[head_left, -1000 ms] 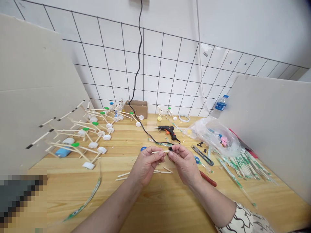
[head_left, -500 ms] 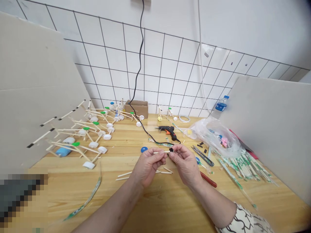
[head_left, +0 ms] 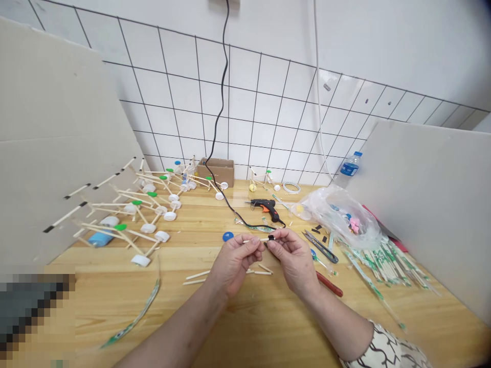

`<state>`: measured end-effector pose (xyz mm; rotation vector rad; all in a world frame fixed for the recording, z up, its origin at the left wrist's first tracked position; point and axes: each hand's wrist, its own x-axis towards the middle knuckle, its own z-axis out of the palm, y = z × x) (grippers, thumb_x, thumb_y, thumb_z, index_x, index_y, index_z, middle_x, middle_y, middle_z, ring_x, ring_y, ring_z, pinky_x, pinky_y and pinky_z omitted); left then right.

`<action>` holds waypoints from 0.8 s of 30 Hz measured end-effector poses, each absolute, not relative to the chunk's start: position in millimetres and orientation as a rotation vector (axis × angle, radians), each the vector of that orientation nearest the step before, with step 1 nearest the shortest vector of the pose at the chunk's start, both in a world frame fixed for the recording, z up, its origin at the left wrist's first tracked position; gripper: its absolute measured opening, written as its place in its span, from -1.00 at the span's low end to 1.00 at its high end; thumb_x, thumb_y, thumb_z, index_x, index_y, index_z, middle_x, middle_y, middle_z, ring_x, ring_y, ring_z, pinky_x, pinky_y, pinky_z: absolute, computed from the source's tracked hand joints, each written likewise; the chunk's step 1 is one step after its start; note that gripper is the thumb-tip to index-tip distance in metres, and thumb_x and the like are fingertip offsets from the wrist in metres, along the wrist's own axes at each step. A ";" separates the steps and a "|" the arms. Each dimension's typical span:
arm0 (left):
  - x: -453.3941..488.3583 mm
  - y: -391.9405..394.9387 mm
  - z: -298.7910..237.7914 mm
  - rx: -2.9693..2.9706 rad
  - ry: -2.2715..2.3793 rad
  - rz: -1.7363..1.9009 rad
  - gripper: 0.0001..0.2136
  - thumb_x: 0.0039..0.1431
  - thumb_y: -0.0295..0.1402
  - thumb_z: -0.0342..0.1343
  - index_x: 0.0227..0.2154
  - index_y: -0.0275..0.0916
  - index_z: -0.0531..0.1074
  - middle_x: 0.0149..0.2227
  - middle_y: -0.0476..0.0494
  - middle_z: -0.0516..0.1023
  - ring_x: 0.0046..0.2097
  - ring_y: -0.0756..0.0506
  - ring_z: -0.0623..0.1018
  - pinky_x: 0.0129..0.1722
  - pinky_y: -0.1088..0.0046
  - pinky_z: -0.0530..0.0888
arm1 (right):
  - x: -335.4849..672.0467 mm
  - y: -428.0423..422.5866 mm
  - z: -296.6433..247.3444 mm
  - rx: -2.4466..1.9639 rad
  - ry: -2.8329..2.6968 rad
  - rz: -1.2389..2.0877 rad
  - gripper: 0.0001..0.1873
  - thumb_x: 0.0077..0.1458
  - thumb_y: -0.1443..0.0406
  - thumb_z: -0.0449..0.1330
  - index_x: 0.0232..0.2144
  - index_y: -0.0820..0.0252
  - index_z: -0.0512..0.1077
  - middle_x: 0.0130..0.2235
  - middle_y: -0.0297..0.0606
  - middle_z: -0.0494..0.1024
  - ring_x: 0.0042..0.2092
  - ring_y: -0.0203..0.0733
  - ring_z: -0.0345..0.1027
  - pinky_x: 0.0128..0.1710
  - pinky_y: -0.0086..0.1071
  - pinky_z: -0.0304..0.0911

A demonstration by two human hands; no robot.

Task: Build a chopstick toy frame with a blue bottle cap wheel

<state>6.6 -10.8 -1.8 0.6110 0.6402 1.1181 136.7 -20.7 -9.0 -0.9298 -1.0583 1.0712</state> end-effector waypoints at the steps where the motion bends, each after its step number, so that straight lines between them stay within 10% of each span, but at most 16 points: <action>1: 6.6 -10.6 -1.8 0.617 0.643 1.116 -0.73 -0.37 -0.32 0.40 -0.66 -0.34 0.43 -0.61 -0.03 0.48 -0.54 0.09 0.39 -0.46 0.59 0.36 | 136.7 -20.7 -8.6 -0.933 -1.061 1.062 -0.80 -0.21 0.27 0.36 -0.47 0.15 0.44 -0.45 -0.39 0.43 -0.40 -0.34 0.29 -0.33 -0.43 0.25; 24: 6.2 -9.9 -2.8 0.651 0.687 1.074 -0.71 -0.32 -0.26 0.37 -0.68 -0.34 0.39 -0.63 0.00 0.44 -0.57 0.11 0.36 -0.51 0.60 0.32 | 137.4 -21.4 -4.2 -0.944 -1.172 0.951 -0.84 -0.18 0.31 0.33 -0.46 0.16 0.44 -0.45 -0.38 0.46 -0.39 -0.33 0.33 -0.34 -0.44 0.30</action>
